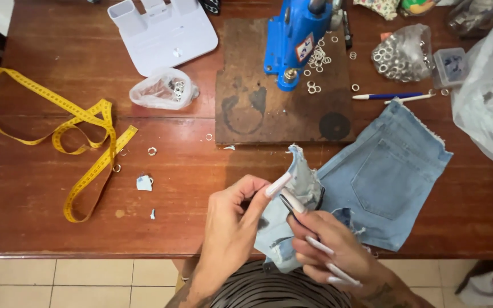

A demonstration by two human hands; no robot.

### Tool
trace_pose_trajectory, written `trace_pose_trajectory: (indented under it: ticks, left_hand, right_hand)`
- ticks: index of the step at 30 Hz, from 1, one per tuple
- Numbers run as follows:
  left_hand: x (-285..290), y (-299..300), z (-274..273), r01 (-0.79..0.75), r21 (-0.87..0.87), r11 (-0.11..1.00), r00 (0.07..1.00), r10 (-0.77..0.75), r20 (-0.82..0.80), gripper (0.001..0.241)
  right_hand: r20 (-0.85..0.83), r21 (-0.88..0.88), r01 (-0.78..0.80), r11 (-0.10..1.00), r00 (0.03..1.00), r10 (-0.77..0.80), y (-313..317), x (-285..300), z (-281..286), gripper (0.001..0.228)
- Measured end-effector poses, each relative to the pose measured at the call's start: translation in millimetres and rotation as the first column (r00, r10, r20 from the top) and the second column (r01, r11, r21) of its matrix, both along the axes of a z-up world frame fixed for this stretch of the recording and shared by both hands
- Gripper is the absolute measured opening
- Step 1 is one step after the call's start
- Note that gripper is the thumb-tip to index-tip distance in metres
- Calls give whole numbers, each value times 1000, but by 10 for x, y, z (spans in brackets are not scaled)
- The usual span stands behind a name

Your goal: A person uses a hand-held hole punch tool to create a series of holes along the frayed edge of denim shorts on a workbench.

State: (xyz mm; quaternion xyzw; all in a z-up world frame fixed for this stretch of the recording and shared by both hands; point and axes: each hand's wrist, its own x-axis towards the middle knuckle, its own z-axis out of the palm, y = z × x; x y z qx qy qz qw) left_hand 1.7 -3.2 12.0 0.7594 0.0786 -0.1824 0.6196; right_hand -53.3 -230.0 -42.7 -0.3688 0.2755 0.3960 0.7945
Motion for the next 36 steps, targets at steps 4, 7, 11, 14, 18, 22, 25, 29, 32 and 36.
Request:
trace_pose_trajectory:
  ticks: [4,7,11,14,18,22,25,29,32,36]
  left_hand:
    - [-8,-17,-40,-20,-52,998,1000,20,0,32]
    - [20,-24,-87,-46,-81,996,999,43,-33,33]
    - [123,40,-104,38,-88,995,999,-37,8,34]
    - [151,36,-21,101,-95,990,995,-103,-12,33]
    - [171,-16,176,148,-55,987,989,-148,8,32]
    - [160,13,177,184,41,982,978,-187,90,36]
    - [189,20,152,225,126,966,969,-235,73,32]
    - [215,18,135,242,102,965,966,-250,69,33]
    - [232,20,106,275,77,958,955,-281,96,36]
    - [257,33,22,358,49,933,928,-361,97,40]
  right_hand:
    - [46,10,99,995,994,-99,109,-131,-109,63]
    - [100,18,80,997,992,-81,8,-152,-133,65]
    - [192,-26,-198,980,961,199,-489,-4,138,52]
    - [144,-158,-348,924,918,370,-734,351,291,59]
    - [6,-284,-436,854,890,457,-586,608,670,60]
    - [9,-337,-464,819,868,496,-579,614,678,59]
    - [62,-310,-458,833,865,498,-611,640,602,63]
    - [83,-331,-475,815,846,527,-616,653,624,60]
    - [123,-388,-487,782,814,568,-619,645,610,59]
    - [146,-437,-551,711,737,661,-696,702,548,60]
